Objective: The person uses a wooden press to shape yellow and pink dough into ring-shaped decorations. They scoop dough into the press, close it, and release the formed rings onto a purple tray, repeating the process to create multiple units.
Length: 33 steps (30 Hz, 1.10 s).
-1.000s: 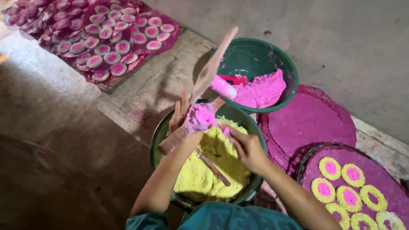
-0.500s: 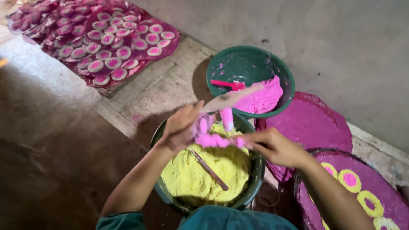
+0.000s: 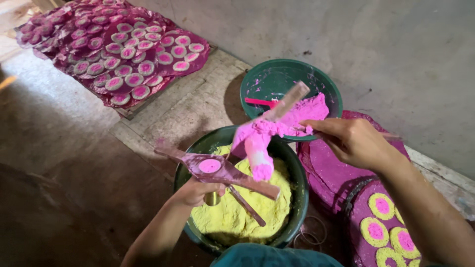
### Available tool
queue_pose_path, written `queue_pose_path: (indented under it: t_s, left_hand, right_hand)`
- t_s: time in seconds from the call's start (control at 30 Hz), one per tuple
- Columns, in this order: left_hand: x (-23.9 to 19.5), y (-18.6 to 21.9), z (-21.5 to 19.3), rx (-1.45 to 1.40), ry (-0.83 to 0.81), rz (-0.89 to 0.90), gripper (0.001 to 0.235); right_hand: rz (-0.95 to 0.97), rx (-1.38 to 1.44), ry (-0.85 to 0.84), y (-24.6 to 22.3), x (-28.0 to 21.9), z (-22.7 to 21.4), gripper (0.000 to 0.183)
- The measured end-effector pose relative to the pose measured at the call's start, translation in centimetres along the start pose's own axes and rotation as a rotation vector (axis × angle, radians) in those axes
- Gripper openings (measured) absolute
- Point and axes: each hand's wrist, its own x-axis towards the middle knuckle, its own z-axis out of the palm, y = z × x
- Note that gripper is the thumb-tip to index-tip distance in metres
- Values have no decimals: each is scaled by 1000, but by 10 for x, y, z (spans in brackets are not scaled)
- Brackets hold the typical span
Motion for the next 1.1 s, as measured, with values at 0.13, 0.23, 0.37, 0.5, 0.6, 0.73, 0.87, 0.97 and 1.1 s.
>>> queue_pose_path:
  t_s: [0.13,0.23,0.37,0.5,0.6,0.73,0.87,0.97,1.1]
  left_hand:
    - [7,11,26,-34,-16,116,19]
    - [23,24,44,5,41,172,26]
    - [45,21,62,42,145,201,28]
    - [59,1,69,133,251,188,20]
    - [69,1,66,130,341,84,19]
    - [62,28,48,156,655,32,25]
    - [46,63,26,203,717,294,28]
    - [39,53,30,16,693,199,30]
    - [55,25,70,-265,190,-59,33]
  right_hand:
    - [-70,83,58,6,0,18,43]
    - [-67,206,114,11,-4,56,44]
    - [132,340,223,-1,-6,117,45]
    - [-23,435,451,-17,0,158,26]
    - [-4,418,444,-11,4,175,22]
    - [357,497,109,19,-9,194,35]
    - [304,34,177,73,9,170,49]
    - [444,-340,76,96,43,139,57]
    - [-33,342,471,54,62,110,82]
